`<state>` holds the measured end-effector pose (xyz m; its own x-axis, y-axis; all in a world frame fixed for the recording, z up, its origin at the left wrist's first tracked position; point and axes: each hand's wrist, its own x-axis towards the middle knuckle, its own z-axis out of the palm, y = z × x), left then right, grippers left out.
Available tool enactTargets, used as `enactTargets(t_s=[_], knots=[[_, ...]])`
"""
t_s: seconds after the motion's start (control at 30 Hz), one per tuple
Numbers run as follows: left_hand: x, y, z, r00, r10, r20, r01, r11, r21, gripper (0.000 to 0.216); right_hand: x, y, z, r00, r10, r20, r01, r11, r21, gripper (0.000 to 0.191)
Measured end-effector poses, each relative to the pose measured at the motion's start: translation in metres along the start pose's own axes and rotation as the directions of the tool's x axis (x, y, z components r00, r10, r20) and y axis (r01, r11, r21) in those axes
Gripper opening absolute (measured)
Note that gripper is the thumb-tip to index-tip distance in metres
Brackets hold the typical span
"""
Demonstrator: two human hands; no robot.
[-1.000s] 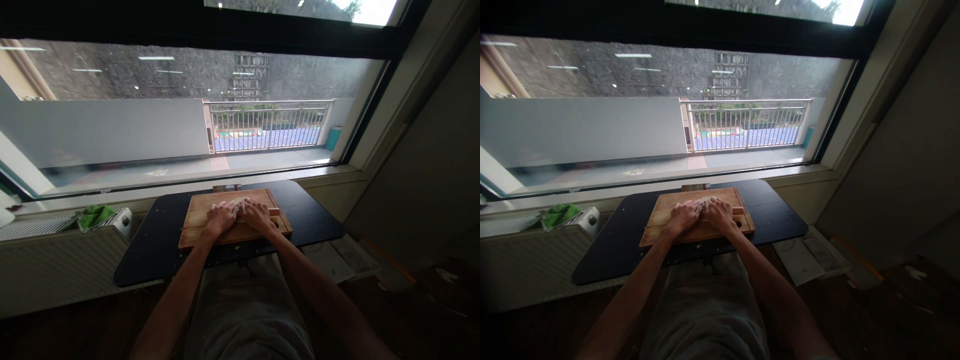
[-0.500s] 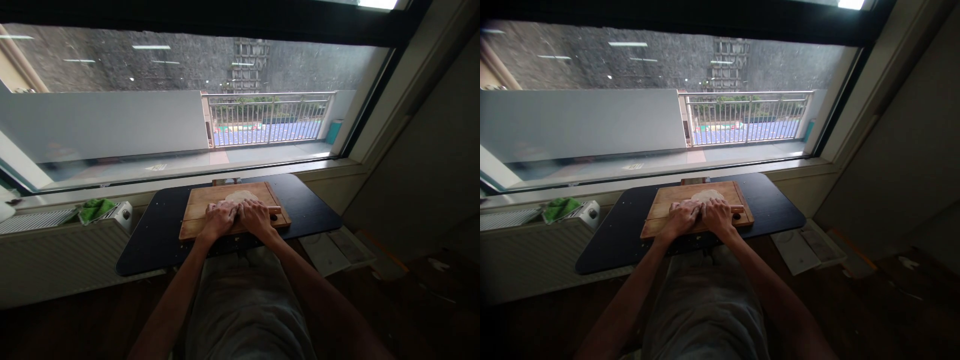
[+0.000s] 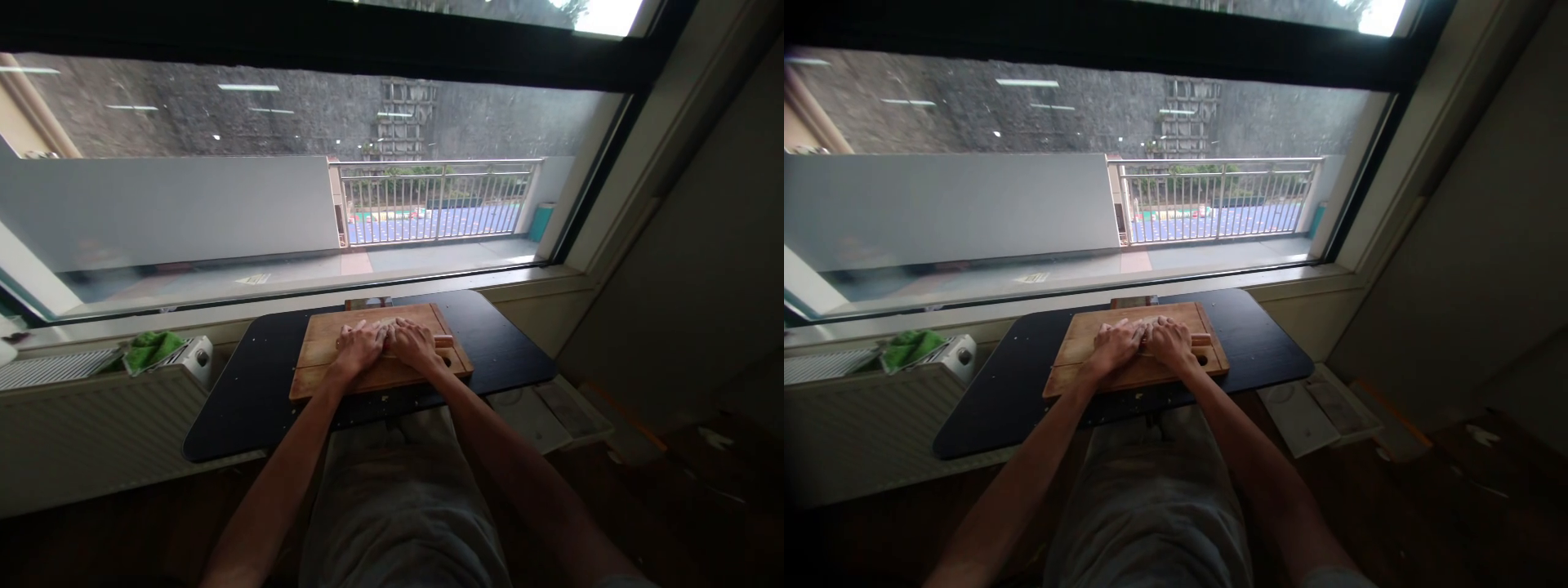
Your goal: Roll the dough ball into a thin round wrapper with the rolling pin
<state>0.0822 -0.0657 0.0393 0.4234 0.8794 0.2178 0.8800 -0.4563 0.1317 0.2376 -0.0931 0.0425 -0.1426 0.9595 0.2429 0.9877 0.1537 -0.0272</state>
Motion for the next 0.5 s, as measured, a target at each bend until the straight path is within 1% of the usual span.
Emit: enactTargets(t_s=[0.17,0.33,0.4,0.5], knots=[[-0.017,-0.002,0.007,0.999,0.015,-0.028,-0.017,0.998,-0.058,0.050,-0.021,-0.011,0.000,0.997,0.010,-0.074,-0.008,1.000,0.027,0.044],[-0.036,-0.005,0.011,0.997,0.057,-0.044,-0.061,0.992,-0.109,0.047,-0.042,-0.023,-0.003,0.995,0.036,-0.091,-0.031,0.998,0.056,0.043],[-0.039,-0.006,0.011,0.996,0.073,-0.048,-0.078,0.990,-0.114,0.048,-0.043,-0.023,-0.003,0.996,0.026,-0.091,-0.020,0.998,0.064,0.043],[-0.034,-0.007,0.009,0.996,0.083,-0.043,-0.086,0.992,-0.092,0.049,-0.036,-0.018,0.000,0.997,0.021,-0.080,-0.016,0.998,0.065,0.045]])
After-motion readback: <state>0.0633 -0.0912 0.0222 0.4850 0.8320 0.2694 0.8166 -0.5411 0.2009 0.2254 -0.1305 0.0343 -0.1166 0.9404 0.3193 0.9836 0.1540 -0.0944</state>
